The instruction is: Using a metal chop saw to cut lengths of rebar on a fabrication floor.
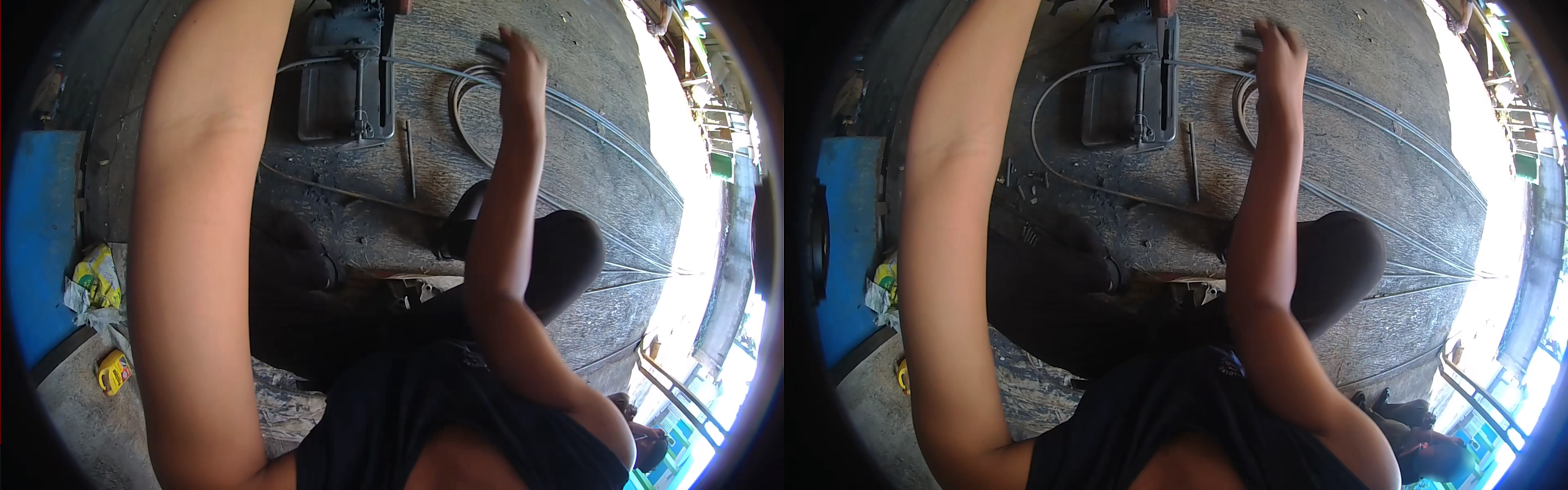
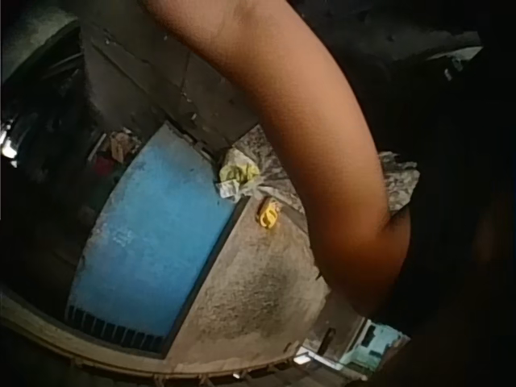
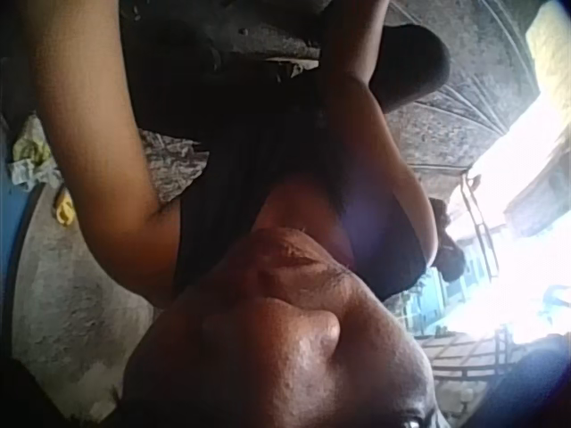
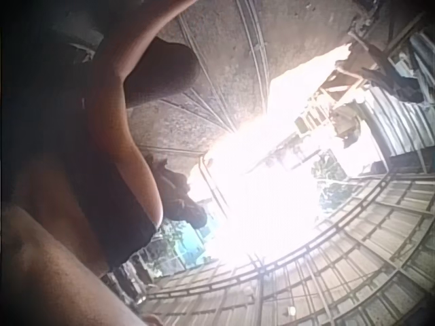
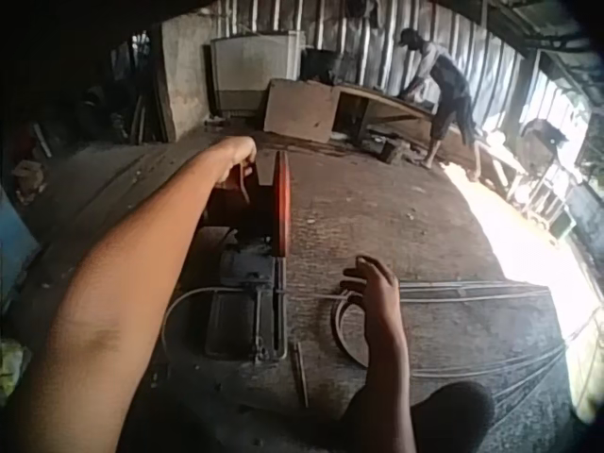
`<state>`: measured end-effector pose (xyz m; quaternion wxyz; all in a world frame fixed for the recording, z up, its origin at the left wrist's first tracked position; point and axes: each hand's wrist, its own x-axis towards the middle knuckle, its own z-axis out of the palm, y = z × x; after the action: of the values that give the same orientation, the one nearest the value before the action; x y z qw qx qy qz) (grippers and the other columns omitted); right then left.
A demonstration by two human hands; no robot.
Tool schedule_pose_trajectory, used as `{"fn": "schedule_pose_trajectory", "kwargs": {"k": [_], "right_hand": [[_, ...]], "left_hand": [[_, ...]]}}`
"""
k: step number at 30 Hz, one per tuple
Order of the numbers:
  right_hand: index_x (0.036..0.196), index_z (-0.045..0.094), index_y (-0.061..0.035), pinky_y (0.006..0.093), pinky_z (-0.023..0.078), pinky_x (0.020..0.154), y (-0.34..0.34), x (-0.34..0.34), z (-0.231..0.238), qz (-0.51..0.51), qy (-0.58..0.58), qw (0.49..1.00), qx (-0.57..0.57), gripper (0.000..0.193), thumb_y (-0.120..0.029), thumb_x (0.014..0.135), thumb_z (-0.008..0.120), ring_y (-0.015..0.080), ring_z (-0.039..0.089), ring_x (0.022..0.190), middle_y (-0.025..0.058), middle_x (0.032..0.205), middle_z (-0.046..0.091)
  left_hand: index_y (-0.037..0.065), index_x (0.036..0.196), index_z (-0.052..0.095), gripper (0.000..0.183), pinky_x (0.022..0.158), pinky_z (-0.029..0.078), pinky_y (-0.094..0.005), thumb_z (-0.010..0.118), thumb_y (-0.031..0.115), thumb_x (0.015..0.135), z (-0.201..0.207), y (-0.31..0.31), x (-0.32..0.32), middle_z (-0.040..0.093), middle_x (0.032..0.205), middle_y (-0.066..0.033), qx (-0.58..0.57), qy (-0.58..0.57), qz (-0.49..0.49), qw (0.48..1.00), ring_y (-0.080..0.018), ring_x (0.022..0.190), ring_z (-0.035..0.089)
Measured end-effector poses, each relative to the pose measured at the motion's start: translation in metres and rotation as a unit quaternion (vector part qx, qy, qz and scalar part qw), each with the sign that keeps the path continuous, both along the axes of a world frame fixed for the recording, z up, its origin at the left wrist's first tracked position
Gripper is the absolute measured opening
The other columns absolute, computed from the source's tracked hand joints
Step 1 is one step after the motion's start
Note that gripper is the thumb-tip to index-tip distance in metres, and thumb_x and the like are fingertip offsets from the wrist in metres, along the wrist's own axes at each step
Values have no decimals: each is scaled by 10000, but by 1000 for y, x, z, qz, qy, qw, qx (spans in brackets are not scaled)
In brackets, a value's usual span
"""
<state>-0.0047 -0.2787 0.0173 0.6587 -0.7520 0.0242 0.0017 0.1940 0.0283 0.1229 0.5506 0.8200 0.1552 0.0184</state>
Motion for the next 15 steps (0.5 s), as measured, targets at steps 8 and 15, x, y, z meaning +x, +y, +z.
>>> {"fn": "schedule_pose_trajectory", "kwargs": {"k": [8,15], "right_hand": [[1214,565,7,358,516,644,69,-129,-271,-52,522,799,294,334,-203,965,492,266,642,769,146,942,630],[1401,438,-12,412,516,1015,127,-135,-324,-64,469,802,366,501,-30,932,614,327,609,1151,168,1244,591]], "left_hand": [[86,719,510,100,619,468,-452,558,149,781,12,12,31,540,649,-73,26,80,-30,996,-253,604,537],[86,670,501,115,611,480,-426,577,124,749,11,15,32,533,619,-75,15,33,-40,999,-241,597,558]]}}
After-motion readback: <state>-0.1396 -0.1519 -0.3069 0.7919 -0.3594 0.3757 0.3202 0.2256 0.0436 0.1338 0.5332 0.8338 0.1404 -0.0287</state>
